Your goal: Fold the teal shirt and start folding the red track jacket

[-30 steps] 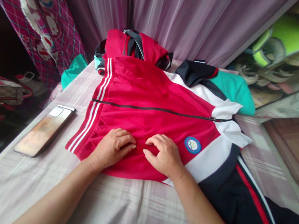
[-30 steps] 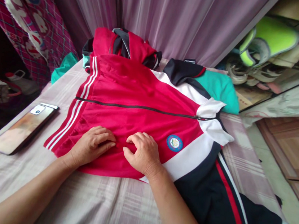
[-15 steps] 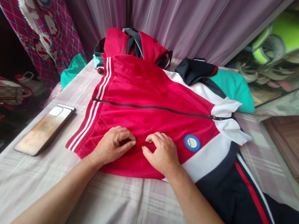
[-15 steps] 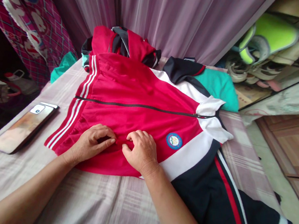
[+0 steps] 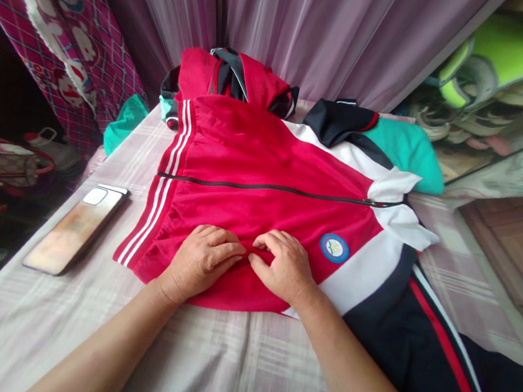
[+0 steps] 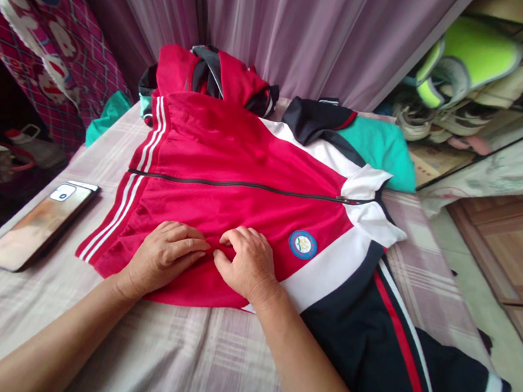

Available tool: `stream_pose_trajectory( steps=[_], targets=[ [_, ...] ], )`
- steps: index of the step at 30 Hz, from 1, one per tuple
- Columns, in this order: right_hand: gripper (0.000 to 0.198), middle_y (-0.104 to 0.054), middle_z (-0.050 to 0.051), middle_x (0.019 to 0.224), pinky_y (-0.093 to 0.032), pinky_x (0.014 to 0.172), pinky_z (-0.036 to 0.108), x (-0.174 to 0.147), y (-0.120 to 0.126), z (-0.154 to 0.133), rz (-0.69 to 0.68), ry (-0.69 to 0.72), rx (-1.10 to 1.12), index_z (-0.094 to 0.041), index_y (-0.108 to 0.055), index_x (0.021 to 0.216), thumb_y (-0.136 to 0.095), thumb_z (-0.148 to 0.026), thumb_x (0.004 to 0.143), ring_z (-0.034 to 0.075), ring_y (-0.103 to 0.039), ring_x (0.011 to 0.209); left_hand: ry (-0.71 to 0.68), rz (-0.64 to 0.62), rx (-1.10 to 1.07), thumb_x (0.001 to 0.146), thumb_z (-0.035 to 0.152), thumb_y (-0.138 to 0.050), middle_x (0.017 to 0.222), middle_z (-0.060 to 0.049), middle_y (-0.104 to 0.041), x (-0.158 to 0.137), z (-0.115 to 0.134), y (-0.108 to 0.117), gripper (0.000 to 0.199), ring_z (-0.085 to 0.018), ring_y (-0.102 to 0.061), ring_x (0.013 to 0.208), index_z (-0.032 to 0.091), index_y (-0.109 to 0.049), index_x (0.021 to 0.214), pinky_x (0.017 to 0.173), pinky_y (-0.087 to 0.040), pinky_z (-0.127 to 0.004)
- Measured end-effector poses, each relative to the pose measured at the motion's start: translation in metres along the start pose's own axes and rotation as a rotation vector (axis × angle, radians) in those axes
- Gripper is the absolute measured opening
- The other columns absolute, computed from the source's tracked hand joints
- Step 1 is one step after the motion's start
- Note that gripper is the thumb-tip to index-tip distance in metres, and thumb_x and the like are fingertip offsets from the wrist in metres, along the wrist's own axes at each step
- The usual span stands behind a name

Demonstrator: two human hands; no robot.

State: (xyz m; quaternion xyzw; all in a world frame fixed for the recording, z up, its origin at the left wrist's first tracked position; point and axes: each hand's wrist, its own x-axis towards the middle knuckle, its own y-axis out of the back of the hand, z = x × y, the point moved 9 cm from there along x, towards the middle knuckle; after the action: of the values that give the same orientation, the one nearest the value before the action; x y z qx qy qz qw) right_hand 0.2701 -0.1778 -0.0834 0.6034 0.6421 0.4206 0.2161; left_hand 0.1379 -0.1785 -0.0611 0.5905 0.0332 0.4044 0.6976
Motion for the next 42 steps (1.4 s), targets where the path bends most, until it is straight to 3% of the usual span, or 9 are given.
stream_pose_trajectory(
  steps=[4,10,15,21,26,33,42],
  targets=[
    [0.009,-0.068,0.001,0.081,-0.043,0.075,0.033,0.000,0.000,0.000,-0.010,0.007,0.023,-0.023,-0.064,0.083,-0.068,-0.019,0.078,0.020,-0.061,0.079,0.021,0.008,-0.023,0.099,0.030,-0.056,0.092,-0.002,-0.075,0.001,-0.001,0.002,0.016,-0.015,-0.066,0.082,0.023,-0.071,0.097,0.075,-0.044,-0.032],
    [0.010,-0.068,0.001,0.082,-0.043,0.076,0.033,0.000,0.000,-0.001,-0.031,0.006,0.017,-0.023,-0.064,0.085,-0.071,-0.021,0.077,0.020,-0.061,0.081,0.177,-0.003,-0.077,0.098,0.026,-0.053,0.077,0.000,-0.071,0.003,-0.011,-0.003,0.015,-0.015,-0.064,0.070,0.021,-0.065,0.092,0.070,-0.044,-0.031],
    [0.010,-0.068,0.001,0.084,-0.043,0.077,0.034,0.000,-0.001,-0.003,-0.047,-0.009,-0.012,-0.023,-0.064,0.085,-0.070,-0.022,0.077,0.021,-0.061,0.083,0.267,-0.017,-0.128,0.096,0.027,-0.054,0.078,0.000,-0.072,0.003,-0.020,-0.008,0.014,-0.016,-0.065,0.073,0.022,-0.066,0.091,0.073,-0.045,-0.032],
    [0.007,-0.070,0.002,0.084,-0.043,0.076,0.033,0.000,-0.001,-0.002,-0.026,-0.036,-0.033,-0.024,-0.063,0.082,-0.068,-0.020,0.078,0.021,-0.061,0.083,0.174,-0.058,-0.124,0.097,0.035,-0.058,0.084,-0.001,-0.073,0.002,-0.017,-0.012,0.021,-0.016,-0.064,0.076,0.027,-0.073,0.110,0.073,-0.043,-0.032],
    [0.007,-0.069,0.002,0.083,-0.043,0.076,0.033,0.001,-0.002,-0.001,-0.029,-0.034,-0.025,-0.023,-0.063,0.081,-0.066,-0.018,0.078,0.021,-0.062,0.082,0.106,-0.089,-0.051,0.096,0.041,-0.061,0.094,-0.003,-0.075,0.002,-0.006,-0.012,0.025,-0.018,-0.065,0.083,0.027,-0.073,0.113,0.075,-0.042,-0.034],
    [0.005,-0.069,0.001,0.083,-0.045,0.077,0.032,0.001,0.000,0.001,-0.047,-0.001,0.045,-0.023,-0.064,0.084,-0.067,-0.018,0.082,0.019,-0.062,0.082,0.005,-0.004,0.058,0.101,0.029,-0.053,0.095,-0.001,-0.076,0.006,0.010,-0.004,0.020,-0.015,-0.065,0.080,0.025,-0.070,0.109,0.077,-0.041,-0.033],
    [0.010,-0.069,0.001,0.084,-0.045,0.078,0.033,0.001,-0.001,0.001,-0.059,-0.019,0.027,-0.024,-0.065,0.085,-0.068,-0.017,0.077,0.020,-0.062,0.083,0.170,-0.048,-0.051,0.100,0.030,-0.052,0.081,-0.001,-0.074,0.006,-0.009,-0.011,0.020,-0.016,-0.064,0.073,0.022,-0.069,0.095,0.074,-0.043,-0.032]
  ],
)
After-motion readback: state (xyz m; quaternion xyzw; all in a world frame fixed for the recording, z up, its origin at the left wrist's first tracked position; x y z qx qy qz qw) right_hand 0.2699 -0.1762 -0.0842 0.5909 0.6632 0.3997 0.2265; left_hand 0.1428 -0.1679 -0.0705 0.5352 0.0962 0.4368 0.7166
